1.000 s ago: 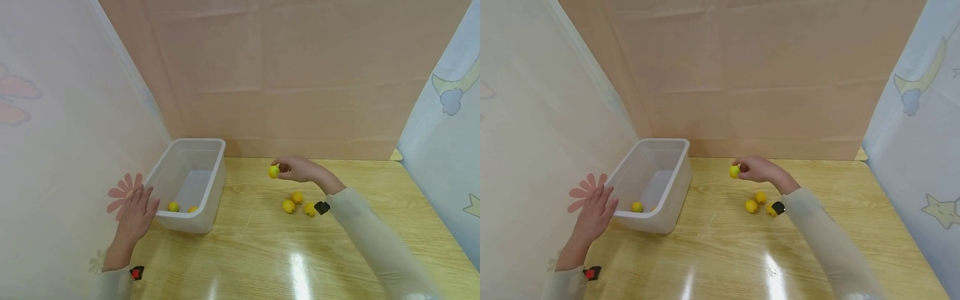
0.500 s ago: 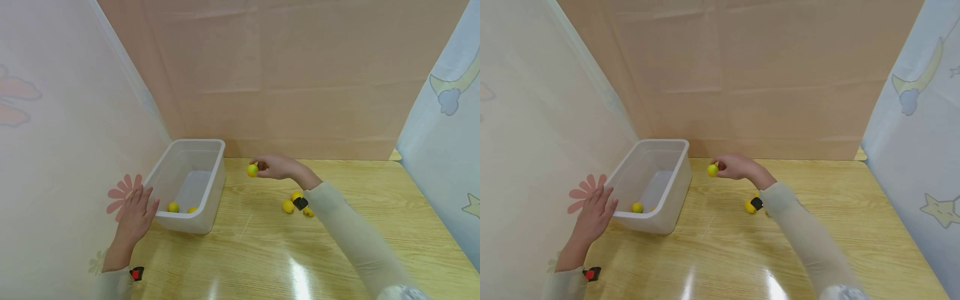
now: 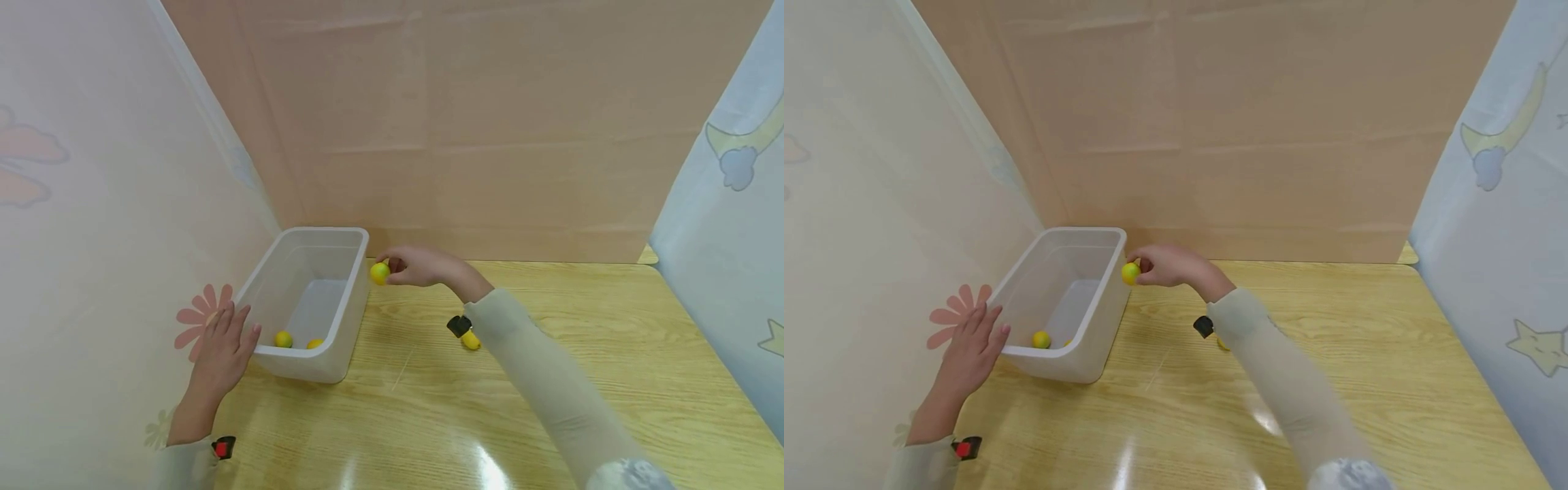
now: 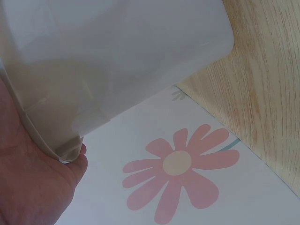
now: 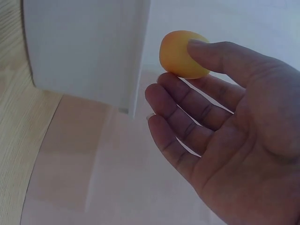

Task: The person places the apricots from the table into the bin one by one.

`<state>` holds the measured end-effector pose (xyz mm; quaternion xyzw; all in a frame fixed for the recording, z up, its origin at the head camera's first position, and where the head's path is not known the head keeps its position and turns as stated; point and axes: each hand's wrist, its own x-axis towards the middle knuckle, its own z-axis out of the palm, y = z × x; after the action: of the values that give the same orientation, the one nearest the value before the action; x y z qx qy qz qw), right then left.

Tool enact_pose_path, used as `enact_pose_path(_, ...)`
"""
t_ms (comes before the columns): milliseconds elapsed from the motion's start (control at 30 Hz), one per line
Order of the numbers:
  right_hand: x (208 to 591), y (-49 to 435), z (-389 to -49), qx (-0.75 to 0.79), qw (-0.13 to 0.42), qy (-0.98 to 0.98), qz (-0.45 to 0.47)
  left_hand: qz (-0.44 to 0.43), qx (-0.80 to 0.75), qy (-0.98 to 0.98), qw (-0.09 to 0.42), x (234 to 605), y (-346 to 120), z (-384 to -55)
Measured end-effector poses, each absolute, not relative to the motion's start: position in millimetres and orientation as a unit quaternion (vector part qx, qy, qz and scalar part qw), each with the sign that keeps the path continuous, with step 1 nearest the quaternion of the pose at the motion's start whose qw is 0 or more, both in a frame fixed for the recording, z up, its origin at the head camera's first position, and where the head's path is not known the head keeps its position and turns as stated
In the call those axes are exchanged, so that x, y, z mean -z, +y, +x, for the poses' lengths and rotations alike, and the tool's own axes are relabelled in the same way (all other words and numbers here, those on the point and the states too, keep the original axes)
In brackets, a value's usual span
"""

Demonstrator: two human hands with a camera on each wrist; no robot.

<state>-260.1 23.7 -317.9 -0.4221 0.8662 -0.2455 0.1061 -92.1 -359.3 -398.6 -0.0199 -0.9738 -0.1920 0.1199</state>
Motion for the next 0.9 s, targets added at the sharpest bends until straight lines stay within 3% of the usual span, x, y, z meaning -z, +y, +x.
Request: enact_pose_path(900,322,-42,-263,0.294,0.137,0.838,-0.439,-0.019,0.189,-0.974,0.123,400,-358,-91)
